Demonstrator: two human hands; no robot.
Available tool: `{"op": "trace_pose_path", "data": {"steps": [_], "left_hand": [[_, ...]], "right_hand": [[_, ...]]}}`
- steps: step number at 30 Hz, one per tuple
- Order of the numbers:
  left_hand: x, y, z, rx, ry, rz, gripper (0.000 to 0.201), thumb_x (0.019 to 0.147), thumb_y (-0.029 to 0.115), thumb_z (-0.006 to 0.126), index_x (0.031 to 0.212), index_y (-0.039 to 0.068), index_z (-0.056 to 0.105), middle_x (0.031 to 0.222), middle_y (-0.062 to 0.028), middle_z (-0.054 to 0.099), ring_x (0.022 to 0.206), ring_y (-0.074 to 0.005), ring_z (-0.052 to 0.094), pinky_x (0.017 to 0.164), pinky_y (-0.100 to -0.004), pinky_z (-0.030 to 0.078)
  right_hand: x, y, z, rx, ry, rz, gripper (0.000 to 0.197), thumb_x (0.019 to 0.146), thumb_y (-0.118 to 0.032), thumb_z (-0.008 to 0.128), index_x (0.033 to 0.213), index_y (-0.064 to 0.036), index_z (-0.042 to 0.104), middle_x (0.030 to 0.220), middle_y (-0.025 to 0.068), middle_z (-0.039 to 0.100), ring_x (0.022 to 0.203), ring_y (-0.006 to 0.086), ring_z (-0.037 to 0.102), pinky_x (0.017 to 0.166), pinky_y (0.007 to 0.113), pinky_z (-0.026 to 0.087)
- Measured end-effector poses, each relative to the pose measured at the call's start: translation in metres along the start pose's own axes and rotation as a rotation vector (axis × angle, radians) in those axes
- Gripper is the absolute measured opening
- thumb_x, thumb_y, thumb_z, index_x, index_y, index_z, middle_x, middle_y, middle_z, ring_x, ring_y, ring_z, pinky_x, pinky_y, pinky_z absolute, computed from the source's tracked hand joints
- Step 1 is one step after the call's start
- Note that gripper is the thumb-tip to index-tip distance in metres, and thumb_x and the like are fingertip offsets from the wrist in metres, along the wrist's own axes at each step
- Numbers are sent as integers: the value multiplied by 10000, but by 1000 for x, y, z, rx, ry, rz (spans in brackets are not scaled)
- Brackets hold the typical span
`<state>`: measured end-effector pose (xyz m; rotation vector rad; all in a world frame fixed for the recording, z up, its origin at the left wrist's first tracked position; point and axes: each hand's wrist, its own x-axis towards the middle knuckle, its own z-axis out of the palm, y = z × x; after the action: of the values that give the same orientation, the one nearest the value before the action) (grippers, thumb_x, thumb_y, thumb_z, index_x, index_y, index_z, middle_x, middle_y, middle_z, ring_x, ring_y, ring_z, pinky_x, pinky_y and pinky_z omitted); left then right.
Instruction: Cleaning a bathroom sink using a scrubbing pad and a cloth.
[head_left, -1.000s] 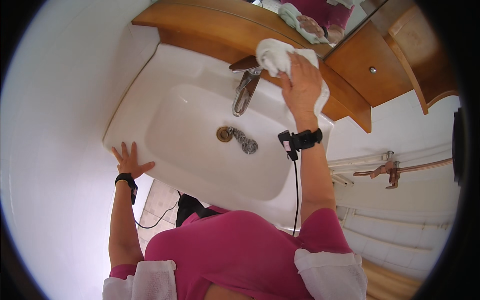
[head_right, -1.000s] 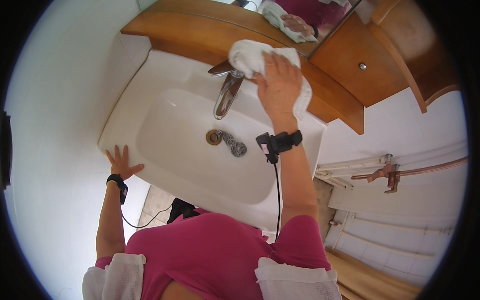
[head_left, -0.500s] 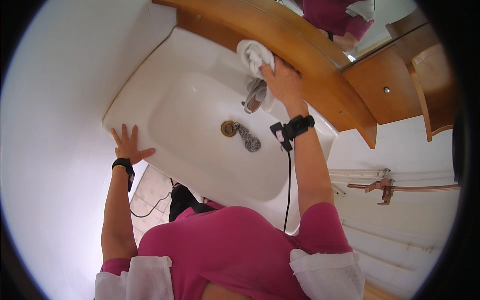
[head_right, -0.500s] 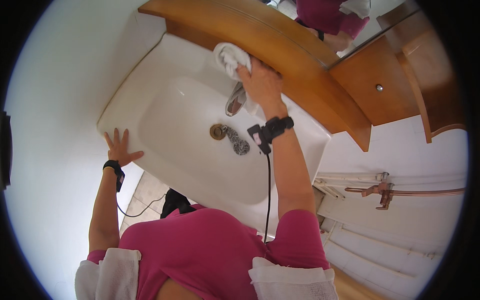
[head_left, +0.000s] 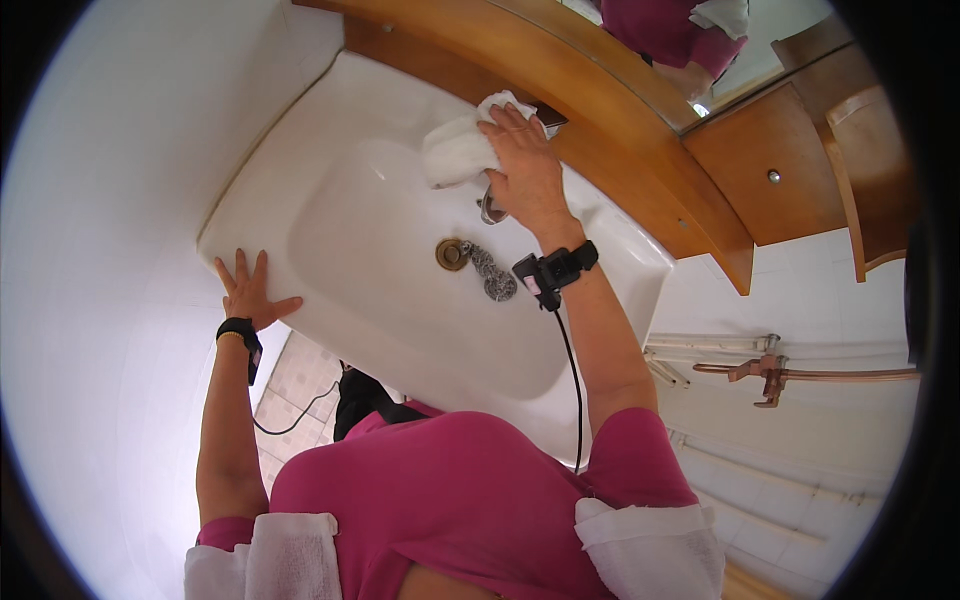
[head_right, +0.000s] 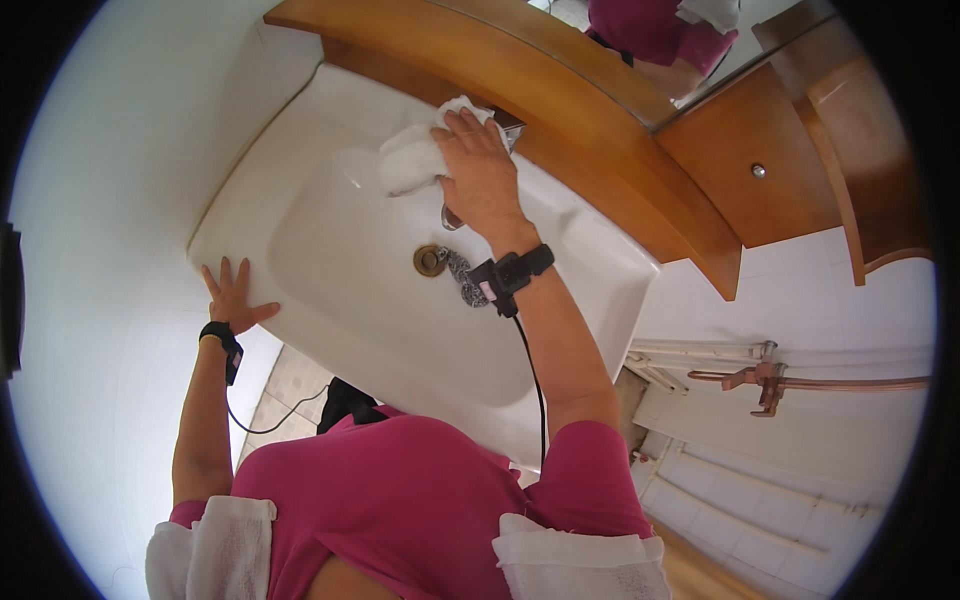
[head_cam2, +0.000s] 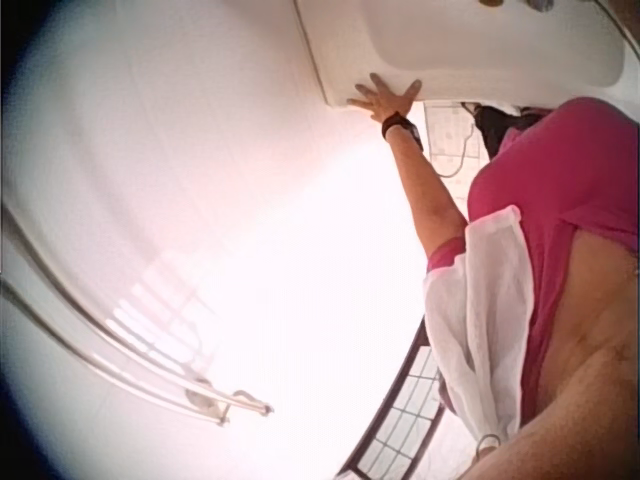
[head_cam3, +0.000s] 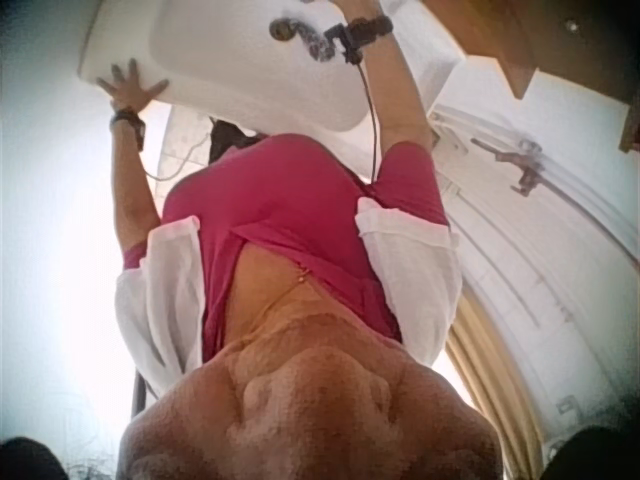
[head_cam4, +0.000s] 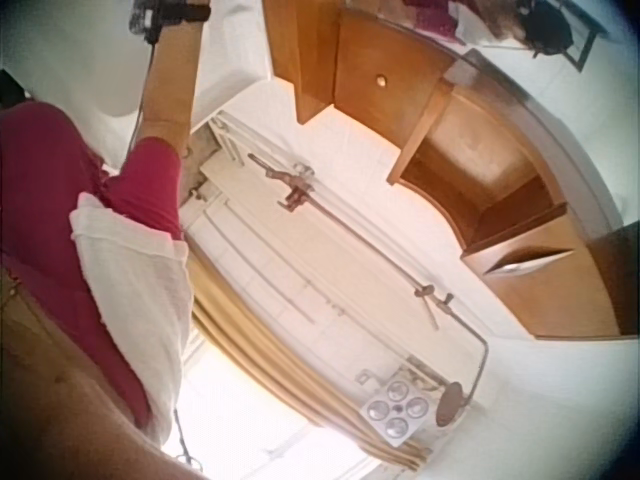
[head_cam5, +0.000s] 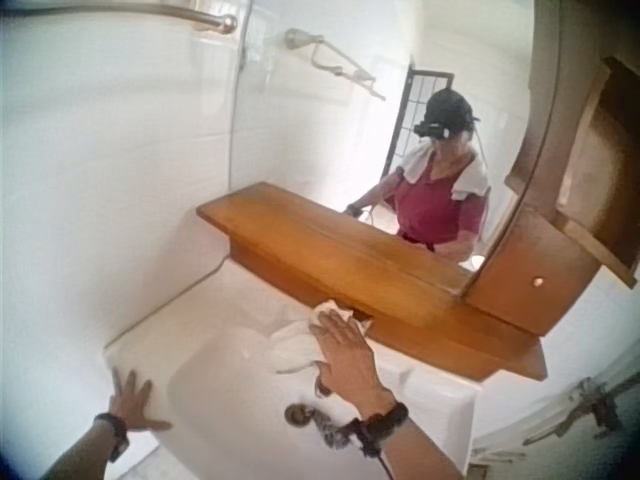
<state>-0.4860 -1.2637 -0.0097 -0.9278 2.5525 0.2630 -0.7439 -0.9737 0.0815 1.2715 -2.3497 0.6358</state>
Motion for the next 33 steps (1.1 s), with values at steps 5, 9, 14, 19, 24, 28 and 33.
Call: {"op": "trace_pose_path", "data": {"steps": [5,9,14,19,24,28,33], "left_hand": [[4,-6,10,5,23,5,1069,571,569,738,1422,172,228,1497,-147,34,1334,-424,-176,976,-578,318],[6,-3,4,-15,19,16,1069,570,565,739,1422,175,226,1499,-143,24,1335,-424,-173,973,-584,316],[5,0,2,-11,20,21,1072,566,562,742,1423,178,225,1499,-142,32,1334,-426,-170,970,-593,312],[5,-4,6,-23,29,27,1064,571,551,742,1420,165,229,1496,-153,47,1334,-429,-168,972,-593,311],[5,-2,5,17,12,15,1064,576,553,739,1421,160,224,1495,-159,45,1333,-427,-174,977,-588,309],[6,0,4,20,13,18,1068,579,564,734,1424,164,217,1496,-158,42,1332,-427,-180,983,-585,303],[5,0,4,15,5,16,1067,581,571,730,1425,169,216,1497,-155,42,1332,-426,-181,986,-579,303]], "right_hand": [[21,19,-21,60,-170,582,372,759,-272,615,1021,-10,579,1014,211,608,966,342,581,846,431,448],[15,40,-12,-32,-10,511,411,790,-337,549,1008,10,592,967,212,620,914,358,593,808,429,458],[-5,24,-8,-75,61,226,414,714,-201,635,1070,2,571,1166,184,544,1082,344,510,935,422,393],[-64,-8,0,-2,-178,73,604,613,-65,710,1181,-32,505,1298,154,446,1224,317,402,1039,444,314],[-72,-17,-4,75,-143,135,595,627,-72,710,1182,-33,500,1288,150,456,1224,316,402,1034,459,311],[-45,26,9,-73,-123,131,474,775,-258,597,1189,-42,515,1335,141,423,1265,286,360,1054,464,264],[-43,16,18,-80,-144,187,471,776,-265,610,1189,-51,530,1335,135,428,1277,284,346,1065,459,247]]}}
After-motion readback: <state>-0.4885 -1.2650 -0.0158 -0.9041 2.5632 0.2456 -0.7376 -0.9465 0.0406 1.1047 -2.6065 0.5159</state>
